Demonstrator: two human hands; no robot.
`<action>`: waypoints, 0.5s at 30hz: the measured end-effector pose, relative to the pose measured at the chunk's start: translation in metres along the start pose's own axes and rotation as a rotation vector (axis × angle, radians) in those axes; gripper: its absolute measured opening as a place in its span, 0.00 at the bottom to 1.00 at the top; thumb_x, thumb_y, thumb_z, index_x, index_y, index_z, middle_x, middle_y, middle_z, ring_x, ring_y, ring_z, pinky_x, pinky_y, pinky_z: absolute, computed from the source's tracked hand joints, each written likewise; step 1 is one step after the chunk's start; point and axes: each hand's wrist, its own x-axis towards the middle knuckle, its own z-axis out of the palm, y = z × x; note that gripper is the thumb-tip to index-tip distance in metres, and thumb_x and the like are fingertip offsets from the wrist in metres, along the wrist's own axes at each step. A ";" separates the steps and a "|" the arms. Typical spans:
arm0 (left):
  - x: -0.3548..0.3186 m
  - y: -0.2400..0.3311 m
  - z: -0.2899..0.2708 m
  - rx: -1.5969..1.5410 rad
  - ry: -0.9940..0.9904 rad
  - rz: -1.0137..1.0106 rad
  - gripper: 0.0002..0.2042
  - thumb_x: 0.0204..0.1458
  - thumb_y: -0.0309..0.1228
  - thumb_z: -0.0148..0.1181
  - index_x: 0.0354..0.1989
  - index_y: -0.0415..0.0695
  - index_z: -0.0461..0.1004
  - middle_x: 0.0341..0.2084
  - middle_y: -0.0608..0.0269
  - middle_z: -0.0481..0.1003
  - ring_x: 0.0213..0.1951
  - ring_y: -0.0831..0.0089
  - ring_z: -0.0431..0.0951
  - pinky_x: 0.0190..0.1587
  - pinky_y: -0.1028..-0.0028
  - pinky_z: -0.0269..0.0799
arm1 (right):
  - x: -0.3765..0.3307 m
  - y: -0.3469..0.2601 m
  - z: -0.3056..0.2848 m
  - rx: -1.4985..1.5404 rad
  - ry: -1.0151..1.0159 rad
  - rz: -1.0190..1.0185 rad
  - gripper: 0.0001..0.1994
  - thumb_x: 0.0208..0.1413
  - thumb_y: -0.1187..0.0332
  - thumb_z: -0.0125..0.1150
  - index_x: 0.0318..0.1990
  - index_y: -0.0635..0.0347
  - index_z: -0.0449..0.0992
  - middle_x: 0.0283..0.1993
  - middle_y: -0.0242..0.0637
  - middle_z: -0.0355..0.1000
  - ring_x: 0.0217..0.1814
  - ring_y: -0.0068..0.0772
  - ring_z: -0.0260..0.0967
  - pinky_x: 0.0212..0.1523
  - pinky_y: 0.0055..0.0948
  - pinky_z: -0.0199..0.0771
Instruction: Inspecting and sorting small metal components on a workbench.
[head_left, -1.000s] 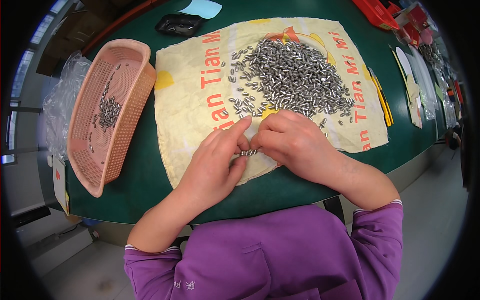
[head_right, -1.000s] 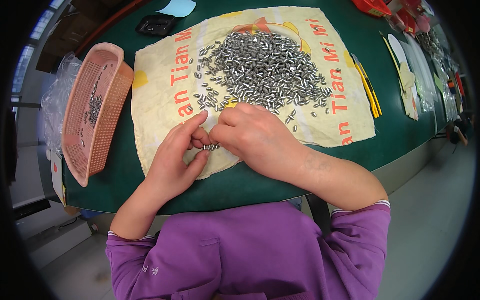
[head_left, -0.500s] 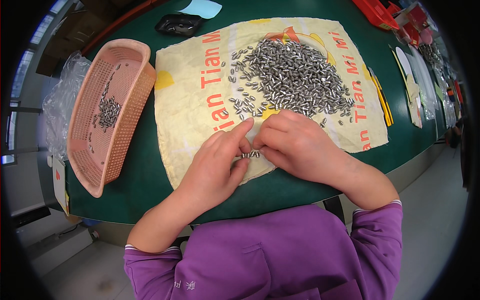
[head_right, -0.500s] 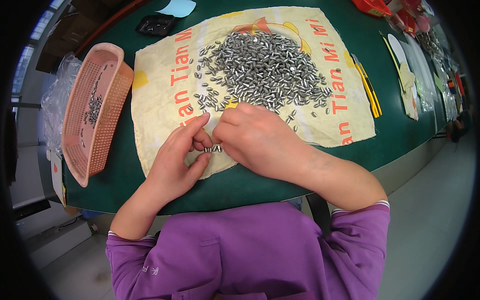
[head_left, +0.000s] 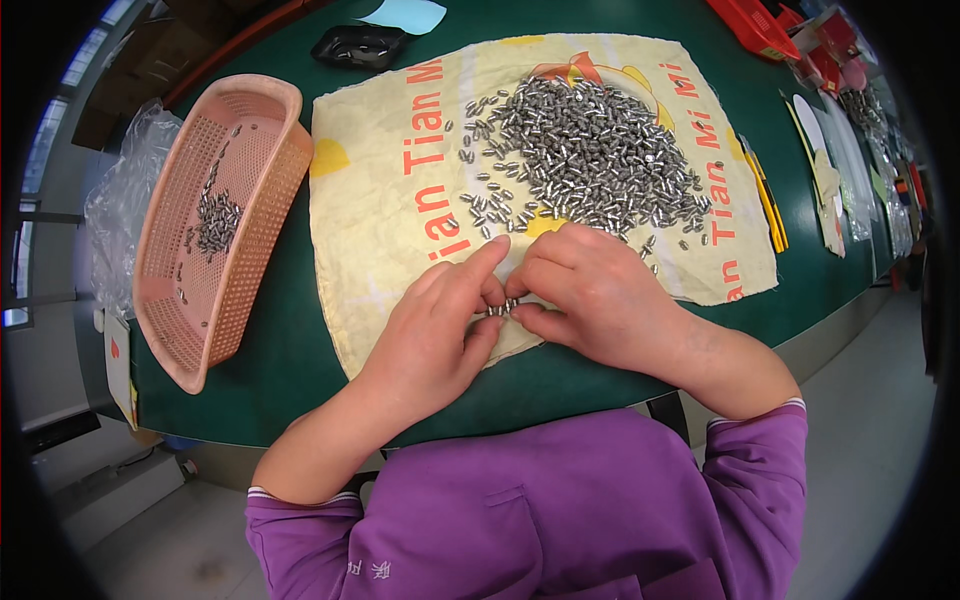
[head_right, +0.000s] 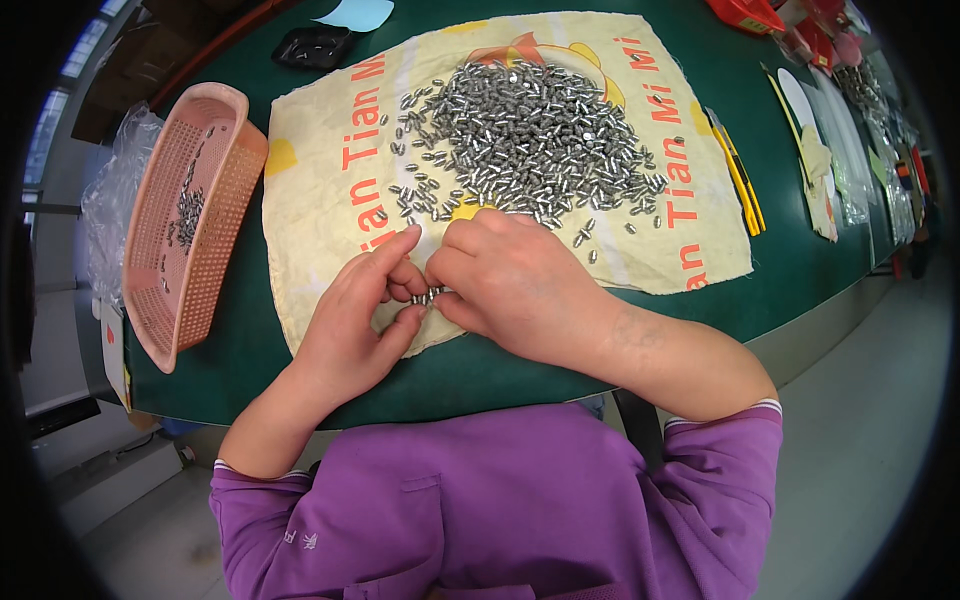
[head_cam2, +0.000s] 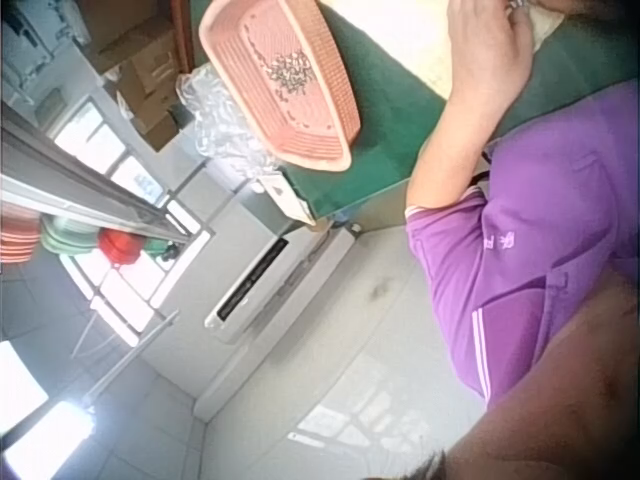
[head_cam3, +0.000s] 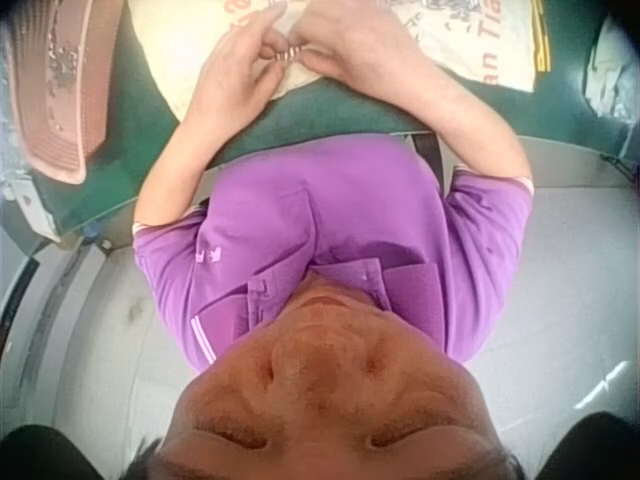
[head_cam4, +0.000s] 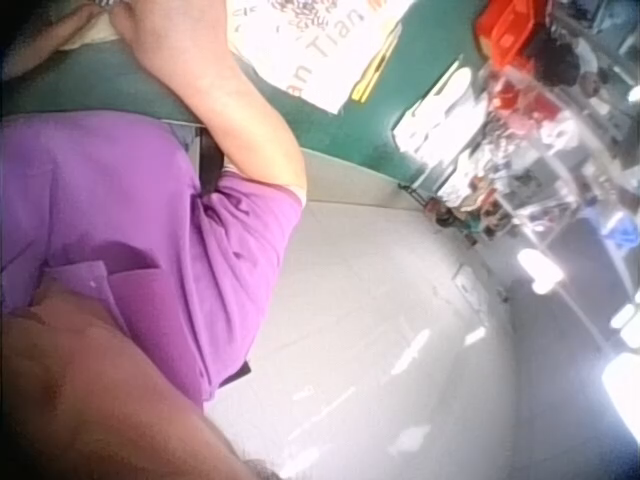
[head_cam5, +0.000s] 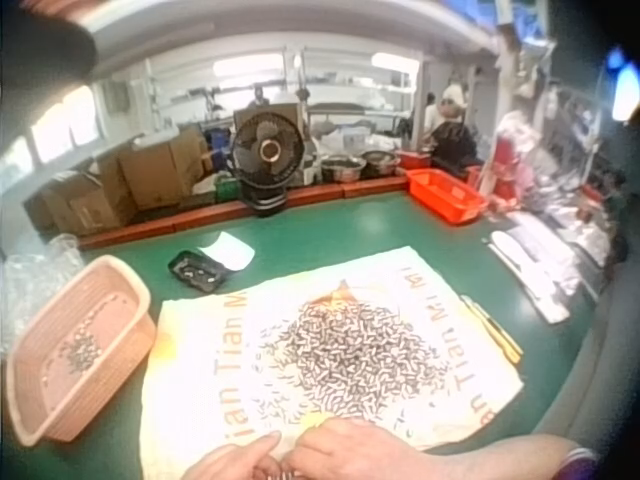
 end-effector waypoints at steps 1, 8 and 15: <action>0.000 0.000 0.000 0.000 0.000 0.000 0.36 0.48 0.13 0.62 0.69 0.41 0.59 0.37 0.61 0.73 0.40 0.67 0.74 0.45 0.70 0.74 | 0.000 0.000 0.000 -0.004 -0.001 -0.004 0.08 0.47 0.68 0.68 0.35 0.54 0.75 0.35 0.35 0.68 0.42 0.40 0.68 0.43 0.39 0.71; 0.000 0.003 -0.002 0.014 0.006 -0.004 0.36 0.48 0.14 0.63 0.69 0.41 0.59 0.38 0.61 0.73 0.40 0.67 0.74 0.45 0.70 0.74 | 0.000 -0.001 -0.001 0.007 0.001 -0.015 0.09 0.47 0.68 0.68 0.35 0.55 0.76 0.35 0.35 0.68 0.42 0.41 0.69 0.43 0.40 0.71; 0.001 0.010 -0.027 0.168 -0.033 -0.046 0.14 0.45 0.19 0.66 0.40 0.39 0.70 0.35 0.56 0.70 0.40 0.56 0.74 0.42 0.63 0.72 | -0.002 -0.002 -0.010 0.003 -0.033 0.042 0.06 0.48 0.74 0.63 0.35 0.55 0.76 0.36 0.36 0.68 0.43 0.42 0.69 0.43 0.41 0.71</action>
